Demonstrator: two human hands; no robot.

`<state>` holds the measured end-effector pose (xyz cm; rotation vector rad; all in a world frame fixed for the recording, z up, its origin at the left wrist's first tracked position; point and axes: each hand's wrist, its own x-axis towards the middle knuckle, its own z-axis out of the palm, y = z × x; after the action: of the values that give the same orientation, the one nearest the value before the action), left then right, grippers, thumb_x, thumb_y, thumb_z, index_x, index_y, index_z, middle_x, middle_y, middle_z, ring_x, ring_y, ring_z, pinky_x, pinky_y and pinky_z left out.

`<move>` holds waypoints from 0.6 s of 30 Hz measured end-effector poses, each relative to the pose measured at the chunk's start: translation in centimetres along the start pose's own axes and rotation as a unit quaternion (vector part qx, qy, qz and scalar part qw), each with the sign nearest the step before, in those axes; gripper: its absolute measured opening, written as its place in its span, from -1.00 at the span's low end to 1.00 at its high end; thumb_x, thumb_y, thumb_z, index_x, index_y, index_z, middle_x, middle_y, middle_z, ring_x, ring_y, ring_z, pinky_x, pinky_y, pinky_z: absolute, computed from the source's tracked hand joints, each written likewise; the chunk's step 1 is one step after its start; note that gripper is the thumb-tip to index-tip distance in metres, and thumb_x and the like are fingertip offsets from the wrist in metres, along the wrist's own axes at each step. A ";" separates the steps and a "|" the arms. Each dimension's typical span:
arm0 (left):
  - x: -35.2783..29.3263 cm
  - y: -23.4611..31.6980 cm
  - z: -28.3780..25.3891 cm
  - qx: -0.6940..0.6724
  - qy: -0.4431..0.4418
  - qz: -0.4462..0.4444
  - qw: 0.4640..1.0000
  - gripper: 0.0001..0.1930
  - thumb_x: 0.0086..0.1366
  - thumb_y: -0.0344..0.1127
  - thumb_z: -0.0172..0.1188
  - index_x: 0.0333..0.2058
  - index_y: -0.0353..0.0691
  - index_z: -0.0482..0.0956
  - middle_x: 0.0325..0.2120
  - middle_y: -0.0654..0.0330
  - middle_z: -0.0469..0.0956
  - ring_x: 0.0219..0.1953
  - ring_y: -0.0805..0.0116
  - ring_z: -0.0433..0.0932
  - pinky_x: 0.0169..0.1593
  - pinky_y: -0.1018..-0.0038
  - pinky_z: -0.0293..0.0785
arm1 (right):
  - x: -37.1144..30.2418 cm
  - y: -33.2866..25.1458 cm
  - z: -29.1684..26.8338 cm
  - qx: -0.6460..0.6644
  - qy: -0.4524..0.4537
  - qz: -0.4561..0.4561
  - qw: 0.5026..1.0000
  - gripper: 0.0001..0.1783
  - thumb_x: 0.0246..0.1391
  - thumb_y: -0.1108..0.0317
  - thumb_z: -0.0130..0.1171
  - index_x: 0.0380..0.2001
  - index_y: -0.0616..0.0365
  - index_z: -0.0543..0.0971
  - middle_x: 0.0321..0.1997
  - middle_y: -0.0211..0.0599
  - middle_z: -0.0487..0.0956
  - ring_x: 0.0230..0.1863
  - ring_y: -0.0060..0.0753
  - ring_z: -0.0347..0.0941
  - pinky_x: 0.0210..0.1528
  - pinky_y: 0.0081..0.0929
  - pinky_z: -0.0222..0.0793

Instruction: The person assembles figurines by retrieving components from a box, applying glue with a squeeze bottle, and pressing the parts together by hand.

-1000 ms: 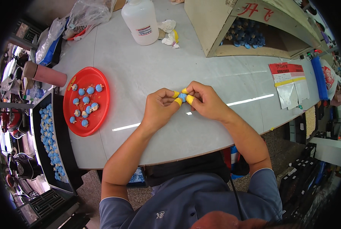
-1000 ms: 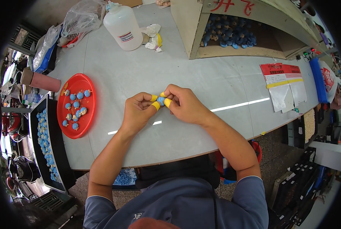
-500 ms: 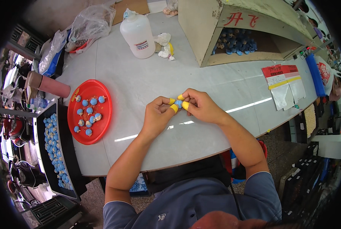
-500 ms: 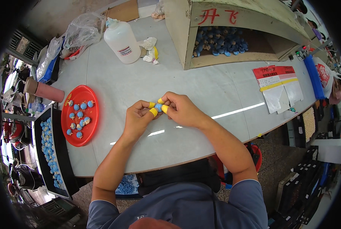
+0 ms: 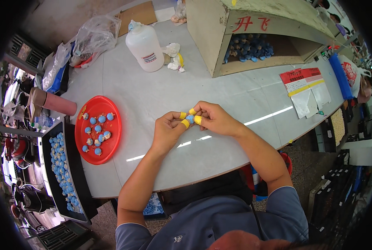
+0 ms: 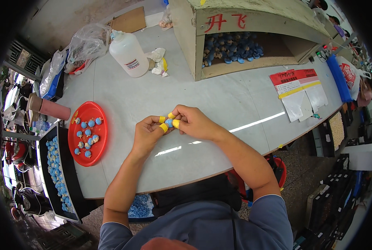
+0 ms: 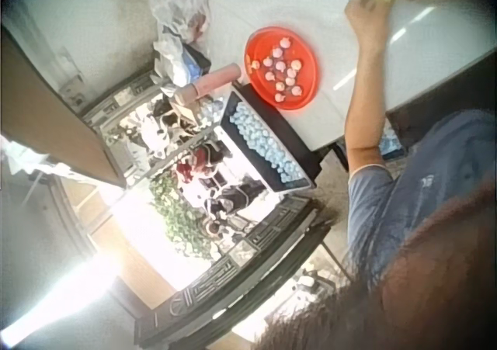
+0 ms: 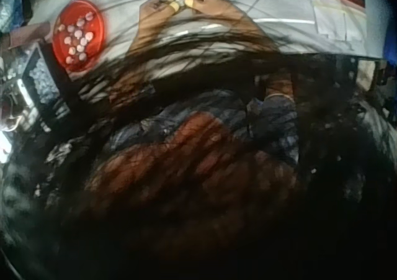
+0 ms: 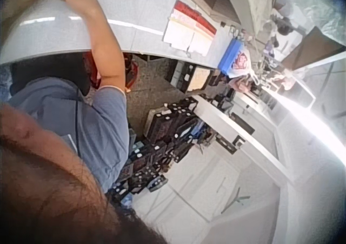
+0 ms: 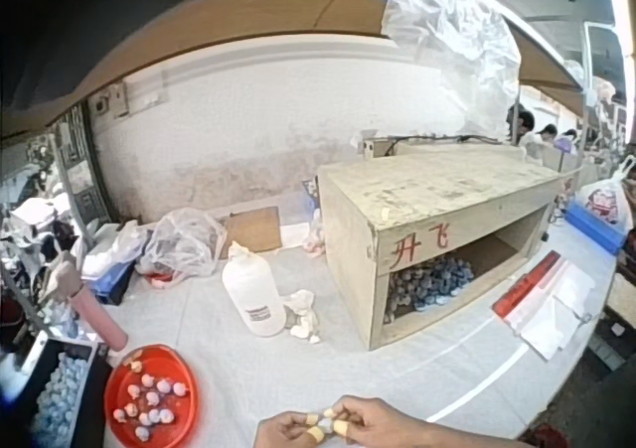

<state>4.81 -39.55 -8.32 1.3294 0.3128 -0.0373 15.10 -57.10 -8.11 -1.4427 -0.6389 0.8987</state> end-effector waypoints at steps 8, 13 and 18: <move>0.0 -0.1 -0.1 -0.010 -0.005 0.003 1.000 -0.81 0.28 -0.59 0.11 -0.14 -0.55 0.47 -0.19 -0.05 0.61 -0.11 0.25 0.65 0.02 0.44 0.58 | 0.0 0.1 -0.2 -0.027 -0.002 -0.012 1.000 -0.84 0.20 0.58 0.02 -0.14 0.29 0.43 -0.30 -0.32 0.54 -0.41 -0.65 0.42 -0.40 -0.64 0.38; 0.0 -0.1 -0.1 0.007 -0.008 0.001 1.000 -0.80 0.27 -0.61 0.08 -0.13 -0.57 0.47 -0.16 -0.05 0.59 -0.11 0.20 0.65 0.08 0.34 0.59 | -0.1 0.0 -0.4 0.002 -0.017 0.019 1.000 -0.82 0.18 0.58 -0.01 -0.13 0.30 0.41 -0.38 -0.30 0.53 -0.48 -0.65 0.41 -0.47 -0.65 0.33; 0.0 -0.1 -0.2 0.023 -0.006 -0.003 1.000 -0.82 0.27 -0.60 0.10 -0.15 -0.55 0.48 -0.20 -0.03 0.61 -0.12 0.23 0.66 0.04 0.40 0.60 | -0.1 0.0 -0.3 0.003 -0.020 0.024 1.000 -0.83 0.18 0.60 -0.03 -0.16 0.23 0.41 -0.36 -0.34 0.53 -0.51 -0.70 0.37 -0.47 -0.68 0.33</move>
<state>4.77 -39.43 -8.46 1.3741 0.3074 -0.0580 15.34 -57.34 -8.11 -1.4425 -0.6326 0.9670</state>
